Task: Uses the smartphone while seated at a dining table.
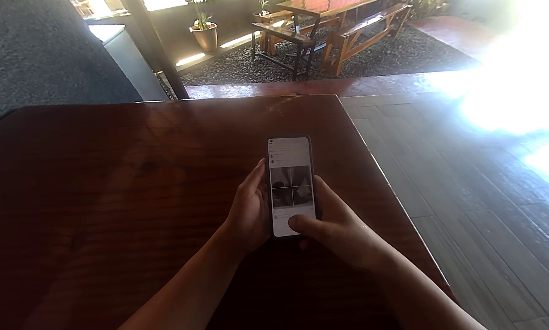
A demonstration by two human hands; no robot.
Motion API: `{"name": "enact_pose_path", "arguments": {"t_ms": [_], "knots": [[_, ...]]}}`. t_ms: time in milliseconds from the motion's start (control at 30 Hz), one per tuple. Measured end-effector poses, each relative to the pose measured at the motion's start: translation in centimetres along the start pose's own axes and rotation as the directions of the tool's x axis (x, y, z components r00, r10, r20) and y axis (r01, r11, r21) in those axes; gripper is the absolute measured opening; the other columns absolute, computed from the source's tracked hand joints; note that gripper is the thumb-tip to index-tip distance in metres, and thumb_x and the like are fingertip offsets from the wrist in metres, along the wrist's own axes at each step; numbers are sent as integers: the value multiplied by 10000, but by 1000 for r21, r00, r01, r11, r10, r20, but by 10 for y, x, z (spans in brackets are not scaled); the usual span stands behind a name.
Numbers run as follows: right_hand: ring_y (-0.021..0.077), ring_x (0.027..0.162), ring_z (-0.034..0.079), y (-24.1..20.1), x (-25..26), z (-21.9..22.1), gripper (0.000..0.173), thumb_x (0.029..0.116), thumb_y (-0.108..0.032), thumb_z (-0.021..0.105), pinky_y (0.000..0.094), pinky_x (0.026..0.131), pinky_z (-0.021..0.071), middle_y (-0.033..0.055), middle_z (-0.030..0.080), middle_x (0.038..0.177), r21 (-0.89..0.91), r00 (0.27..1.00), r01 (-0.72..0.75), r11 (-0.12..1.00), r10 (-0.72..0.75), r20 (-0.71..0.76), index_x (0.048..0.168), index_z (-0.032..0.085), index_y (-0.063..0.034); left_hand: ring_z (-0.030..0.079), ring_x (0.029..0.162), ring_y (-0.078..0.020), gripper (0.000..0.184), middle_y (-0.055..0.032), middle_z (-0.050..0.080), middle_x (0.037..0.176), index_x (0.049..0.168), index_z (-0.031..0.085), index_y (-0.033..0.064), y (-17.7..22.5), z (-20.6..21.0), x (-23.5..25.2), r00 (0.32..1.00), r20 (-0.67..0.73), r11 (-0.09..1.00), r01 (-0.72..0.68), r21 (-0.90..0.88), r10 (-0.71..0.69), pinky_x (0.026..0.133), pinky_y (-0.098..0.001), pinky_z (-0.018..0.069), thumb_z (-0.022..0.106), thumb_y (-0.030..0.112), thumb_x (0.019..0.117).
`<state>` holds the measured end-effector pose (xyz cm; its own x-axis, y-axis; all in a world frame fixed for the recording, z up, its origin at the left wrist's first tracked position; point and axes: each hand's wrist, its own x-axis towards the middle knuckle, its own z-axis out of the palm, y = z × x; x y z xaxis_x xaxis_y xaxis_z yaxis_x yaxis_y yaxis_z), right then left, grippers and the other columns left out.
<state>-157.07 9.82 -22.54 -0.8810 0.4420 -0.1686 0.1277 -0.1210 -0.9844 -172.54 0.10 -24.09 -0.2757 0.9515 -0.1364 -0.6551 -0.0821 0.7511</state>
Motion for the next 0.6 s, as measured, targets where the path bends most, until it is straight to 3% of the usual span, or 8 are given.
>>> {"name": "enact_pose_path", "arguments": {"t_ms": [133,333,600], "knots": [[238,874,736,-3,-1,0,463,936,-142,682,319,644,631,121,704,1108,79,999,-31,996,32,-9,1360,501,-186,678,1109,-203,562,-79,680,1227,1361,579,226,0,1,0,1000,-21,1000,-12,-1,12,903,-439,582,219,553,1080],[246,867,737,-3,-1,0,358,1015,-178,567,324,638,628,141,704,1106,111,998,-46,993,49,-27,1368,515,-179,673,1126,-221,554,-91,669,1253,1378,565,226,0,0,0,1000,-8,1000,-9,-6,9,914,-465,575,238,557,1077],[245,854,736,-3,0,1,317,1031,-189,527,330,630,626,147,703,1091,132,999,-34,991,39,-34,1347,534,-160,655,1161,-214,545,-75,658,1276,1388,554,237,-1,-1,0,1000,5,1000,-26,-12,26,938,-471,565,224,546,1082]]}}
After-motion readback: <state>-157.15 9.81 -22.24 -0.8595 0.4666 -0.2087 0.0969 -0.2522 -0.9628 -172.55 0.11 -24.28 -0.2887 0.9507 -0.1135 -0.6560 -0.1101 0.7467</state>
